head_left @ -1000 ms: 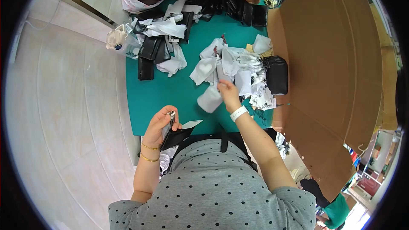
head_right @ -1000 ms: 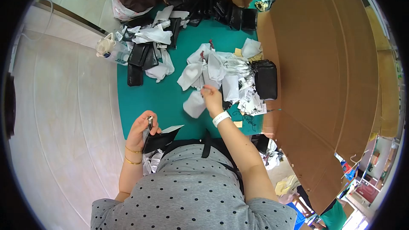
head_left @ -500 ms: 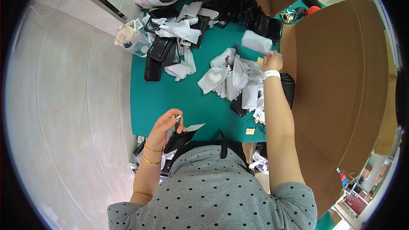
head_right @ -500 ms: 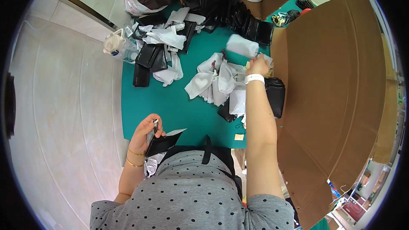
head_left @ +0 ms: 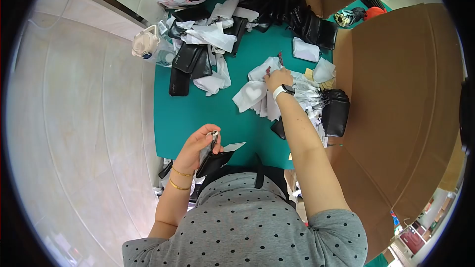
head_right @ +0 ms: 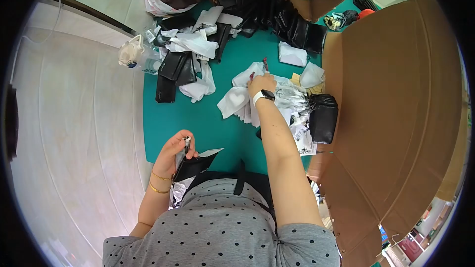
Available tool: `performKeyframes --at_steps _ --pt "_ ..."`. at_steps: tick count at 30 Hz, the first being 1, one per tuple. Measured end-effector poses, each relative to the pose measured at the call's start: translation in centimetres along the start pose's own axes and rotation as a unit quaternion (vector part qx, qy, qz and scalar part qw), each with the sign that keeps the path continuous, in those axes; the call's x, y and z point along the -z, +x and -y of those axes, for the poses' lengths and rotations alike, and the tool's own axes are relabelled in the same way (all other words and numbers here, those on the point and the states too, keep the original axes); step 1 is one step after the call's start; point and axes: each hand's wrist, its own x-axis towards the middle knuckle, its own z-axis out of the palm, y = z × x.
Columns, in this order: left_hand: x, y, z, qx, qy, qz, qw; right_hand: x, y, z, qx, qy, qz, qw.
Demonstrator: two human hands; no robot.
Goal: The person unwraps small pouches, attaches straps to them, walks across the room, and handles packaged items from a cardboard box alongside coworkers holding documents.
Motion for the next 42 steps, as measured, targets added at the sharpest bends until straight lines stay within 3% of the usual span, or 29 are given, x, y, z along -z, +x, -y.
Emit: performKeyframes --at_steps 3,5,7,8,9,11,13,15,17,20,24,28,31,34,35,37,42 --pt "-0.3 -0.1 -0.4 -0.002 0.001 -0.004 1.000 -0.3 0.5 0.4 -0.053 0.013 0.047 0.997" --pt "-0.3 -0.4 -0.5 -0.001 -0.003 -0.007 1.000 -1.4 0.5 -0.5 -0.065 0.043 0.025 0.997" --pt "0.0 -0.4 -0.3 -0.001 0.013 -0.022 1.000 -0.7 -0.6 -1.7 0.007 0.232 -0.003 0.973" --pt "0.2 -0.3 -0.2 -0.003 0.005 -0.021 1.000 -0.6 -1.6 -2.2 0.033 0.243 -0.064 0.967" --pt "0.5 -0.2 -0.1 -0.003 0.002 -0.025 1.000 -0.2 -2.4 -2.7 0.035 0.236 -0.061 0.969" --pt "0.8 0.0 0.1 -0.004 0.012 -0.028 1.000 0.6 -4.0 -3.8 0.148 0.362 -0.154 0.907" --pt "0.6 0.3 0.3 0.000 0.004 -0.018 1.000 3.5 -6.8 -3.5 0.110 0.432 -0.105 0.889" --pt "0.0 0.5 0.2 0.001 -0.001 -0.010 1.000 5.0 -8.4 -3.7 0.042 0.560 -0.034 0.827" --pt "-1.0 0.5 0.0 0.012 -0.004 0.019 1.000 6.6 -9.6 -3.7 0.075 0.551 -0.067 0.828" --pt "-2.1 0.6 -0.2 0.009 0.013 0.053 0.998 12.2 -13.0 -2.3 0.160 0.443 -0.194 0.861" --pt "-3.3 0.3 -0.1 0.005 0.020 0.066 0.998 14.1 -15.3 -2.4 0.191 0.426 -0.210 0.859" --pt "-4.3 -0.4 0.0 -0.003 0.022 0.073 0.997 14.0 -17.8 -3.0 0.131 0.574 -0.099 0.802" --pt "-4.8 -1.0 0.0 -0.011 0.034 0.077 0.996 14.2 -19.5 -2.6 0.089 0.748 0.007 0.658" --pt "-4.9 -1.6 0.2 -0.009 0.038 0.087 0.995 14.0 -21.1 -2.2 0.100 0.767 0.072 0.630" --pt "-4.9 -1.8 0.3 -0.006 0.031 0.097 0.995 13.9 -21.8 -1.7 0.092 0.769 0.071 0.628" --pt "-5.1 -2.4 0.5 0.003 0.025 0.095 0.995 15.0 -23.2 -0.5 0.035 0.678 0.062 0.731" --pt "-5.3 -2.8 1.6 0.005 0.001 0.099 0.995 14.8 -24.9 1.0 0.128 0.611 0.054 0.779"
